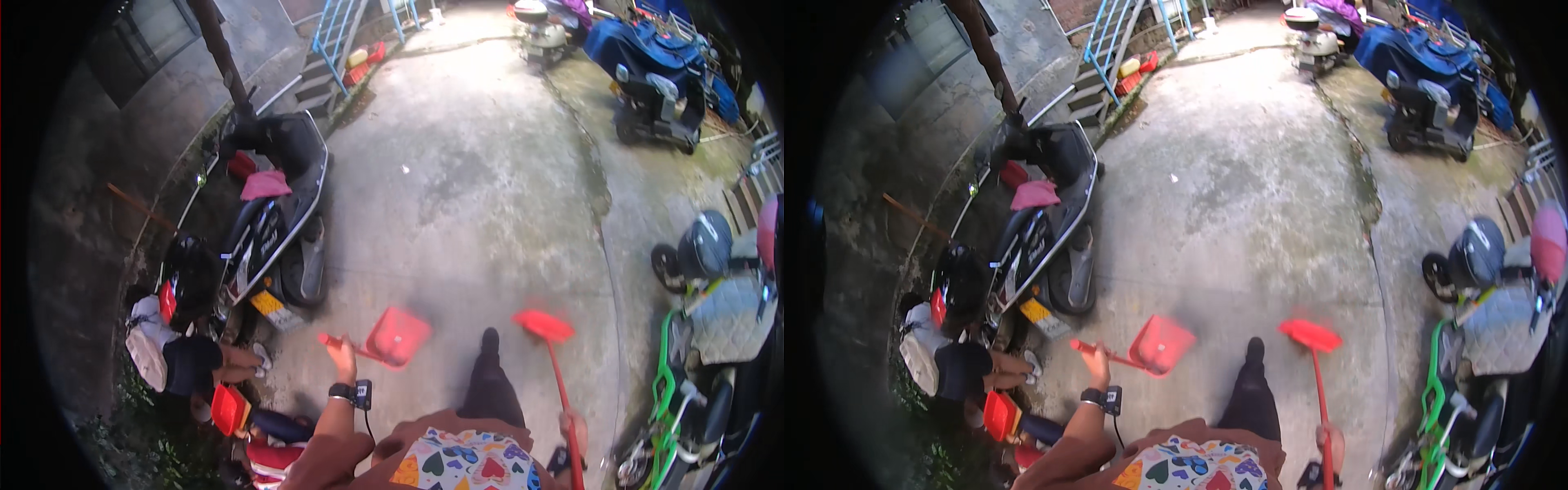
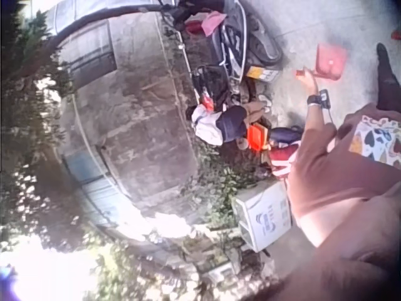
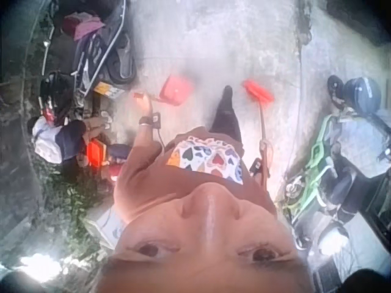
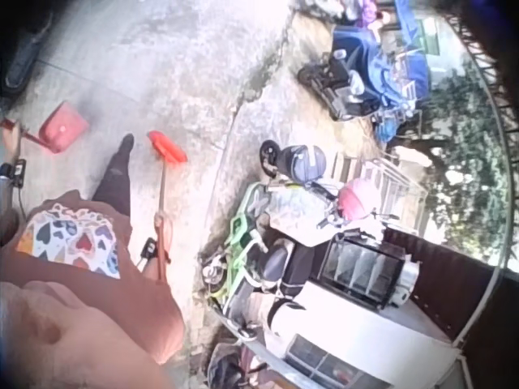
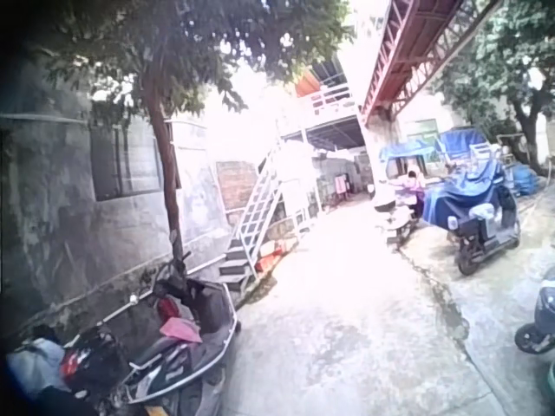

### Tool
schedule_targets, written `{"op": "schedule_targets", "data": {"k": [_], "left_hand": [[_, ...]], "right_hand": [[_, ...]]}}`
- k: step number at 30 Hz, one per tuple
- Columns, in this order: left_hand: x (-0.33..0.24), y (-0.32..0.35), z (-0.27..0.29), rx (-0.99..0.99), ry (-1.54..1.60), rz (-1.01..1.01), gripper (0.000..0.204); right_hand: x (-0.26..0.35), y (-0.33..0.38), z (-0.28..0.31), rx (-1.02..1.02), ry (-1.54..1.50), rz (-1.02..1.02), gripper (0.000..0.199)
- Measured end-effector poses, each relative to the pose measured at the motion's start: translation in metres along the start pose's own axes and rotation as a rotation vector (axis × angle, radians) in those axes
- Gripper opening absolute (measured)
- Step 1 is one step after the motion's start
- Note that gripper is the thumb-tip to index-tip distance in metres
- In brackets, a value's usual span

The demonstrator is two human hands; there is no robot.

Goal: The person walks into a room carrying a broom and a dustpan and sweeps the floor. They move chairs and a table by hand to sweep the floor underneath them.

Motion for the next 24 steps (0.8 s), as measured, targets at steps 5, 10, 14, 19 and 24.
{"op": "schedule_targets", "data": {"k": [5, 10, 14, 19, 24], "left_hand": [[0.054, -0.084, -0.086, -0.204, 0.056, 0.225, 0.009], [0.033, -0.152, -0.151, -0.483, 0.031, 0.4, 0.015], [-0.001, -0.221, -0.212, -0.528, 0.046, 0.363, 0.017], [-0.009, -0.325, -0.281, -0.622, 0.009, 0.43, 0.018], [-0.021, -0.451, -0.365, -0.62, -0.21, 0.238, 0.023]], "right_hand": [[0.088, -0.059, 0.028, -0.142, -0.42, -0.413, 0.023], [0.228, -0.187, -0.048, -0.094, -0.466, -0.414, 0.011], [0.363, -0.349, -0.11, -0.036, -0.769, -0.249, 0.017], [0.585, -0.512, -0.295, 0.357, -0.826, 0.329, 0.027], [0.697, -0.724, -0.348, 0.337, -0.886, 0.463, 0.034]]}}
Point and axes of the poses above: each hand's wrist, its own y-axis away from the middle knuckle, its own z-axis out of the back of the hand, x = y × z, the point moved 4 cm from there along -y, towards the middle knuckle, and after that the axes turned 6 degrees about -y, right-handed, at the moved point
